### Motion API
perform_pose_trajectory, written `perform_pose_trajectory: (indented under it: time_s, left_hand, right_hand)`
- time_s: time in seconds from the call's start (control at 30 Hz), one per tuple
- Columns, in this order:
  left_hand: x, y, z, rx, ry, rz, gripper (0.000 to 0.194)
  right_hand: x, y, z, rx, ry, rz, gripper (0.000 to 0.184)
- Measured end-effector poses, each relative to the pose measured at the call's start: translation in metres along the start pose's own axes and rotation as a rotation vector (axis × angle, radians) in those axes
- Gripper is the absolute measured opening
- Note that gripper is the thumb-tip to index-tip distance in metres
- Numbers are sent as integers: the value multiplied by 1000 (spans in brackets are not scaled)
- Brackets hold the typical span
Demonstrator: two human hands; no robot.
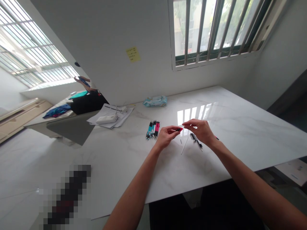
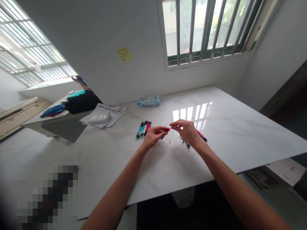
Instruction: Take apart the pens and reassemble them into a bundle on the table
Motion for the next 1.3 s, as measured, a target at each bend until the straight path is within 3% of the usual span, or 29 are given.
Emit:
perform_pose_trajectory:
  time_s: [0.33, 0.6, 0.77, 0.93, 1.0, 1.17, 1.3]
  left_hand:
    - [3, 3, 0, 6, -17, 63, 39]
    - [5, 3, 2, -16, -13, 114, 37]
    - [5, 3, 2, -28, -5, 126, 36]
    - [0, 4, 2, -42, 56, 188, 38]
    - [-2, 3, 1, -51, 89, 245, 38]
    - [-5, -1, -3, -72, 155, 405, 38]
    - [-7, -2, -5, -75, 183, 438, 38]
  right_hand:
    - [12, 5, 3, 76, 13, -248, 19]
    - [11, 1, 5, 51, -48, -115, 17]
    - [9, -7, 8, 8, -123, -35, 26]
    - [-2, -1, 9, -63, -55, 59, 26]
    - [-4, 4, 10, -108, -123, 143, 18]
    - [13, 10, 23, -192, -512, 305, 12]
    - [34, 11, 28, -240, -604, 374, 15]
Point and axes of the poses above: each hand's wrist, its own z-axis away from the middle knuckle, its own x-axis out of the palm, y = z × x, the point moved 2 cm from there along -z, towards the middle knuckle, and after that the axes turned 12 degrees about -z, right-handed, at the moved point
